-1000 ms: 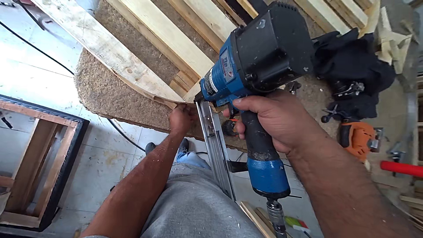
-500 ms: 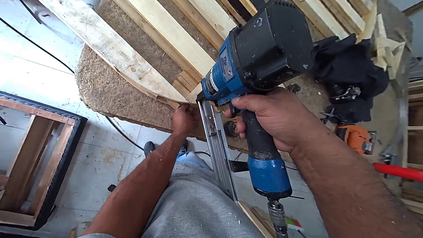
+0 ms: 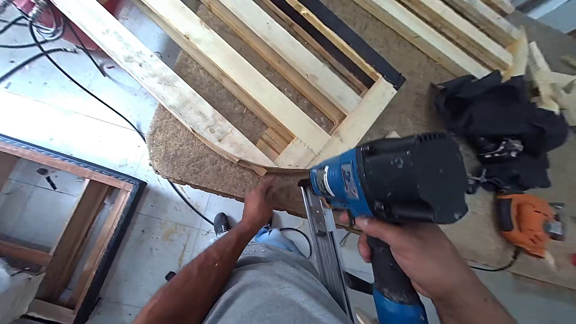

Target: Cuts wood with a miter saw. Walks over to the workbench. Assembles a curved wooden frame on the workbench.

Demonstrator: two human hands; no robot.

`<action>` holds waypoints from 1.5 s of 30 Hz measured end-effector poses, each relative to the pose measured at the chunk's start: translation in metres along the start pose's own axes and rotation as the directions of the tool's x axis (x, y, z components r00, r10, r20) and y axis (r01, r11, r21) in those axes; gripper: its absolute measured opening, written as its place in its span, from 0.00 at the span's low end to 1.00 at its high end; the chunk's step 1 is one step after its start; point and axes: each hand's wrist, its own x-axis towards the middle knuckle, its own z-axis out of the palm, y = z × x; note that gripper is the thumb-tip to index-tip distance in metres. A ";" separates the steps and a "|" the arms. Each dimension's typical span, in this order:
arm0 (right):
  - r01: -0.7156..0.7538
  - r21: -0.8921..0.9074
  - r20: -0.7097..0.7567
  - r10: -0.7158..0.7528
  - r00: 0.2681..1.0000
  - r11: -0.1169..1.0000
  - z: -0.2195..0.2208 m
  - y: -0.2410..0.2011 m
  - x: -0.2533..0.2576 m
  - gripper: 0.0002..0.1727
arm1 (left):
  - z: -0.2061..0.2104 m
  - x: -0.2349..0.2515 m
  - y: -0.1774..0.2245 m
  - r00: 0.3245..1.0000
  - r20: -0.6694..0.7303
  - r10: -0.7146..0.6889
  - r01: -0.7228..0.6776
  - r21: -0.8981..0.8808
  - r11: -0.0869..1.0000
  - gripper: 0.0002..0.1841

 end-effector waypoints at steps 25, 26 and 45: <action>-0.130 -0.007 -0.017 0.130 0.991 0.991 0.026 0.054 0.021 0.08 | -0.022 0.042 0.007 0.900 -0.387 -0.202 0.289 0.179 0.941 0.24; -0.128 -0.006 -0.014 0.128 0.992 0.992 0.025 0.054 0.021 0.08 | -0.024 0.043 0.004 0.907 -0.373 -0.194 0.268 0.157 0.951 0.23; -0.171 0.031 -0.055 0.173 0.983 0.985 0.032 0.044 0.017 0.07 | -0.051 0.052 0.001 0.959 -0.063 -0.275 0.265 -0.133 0.955 0.12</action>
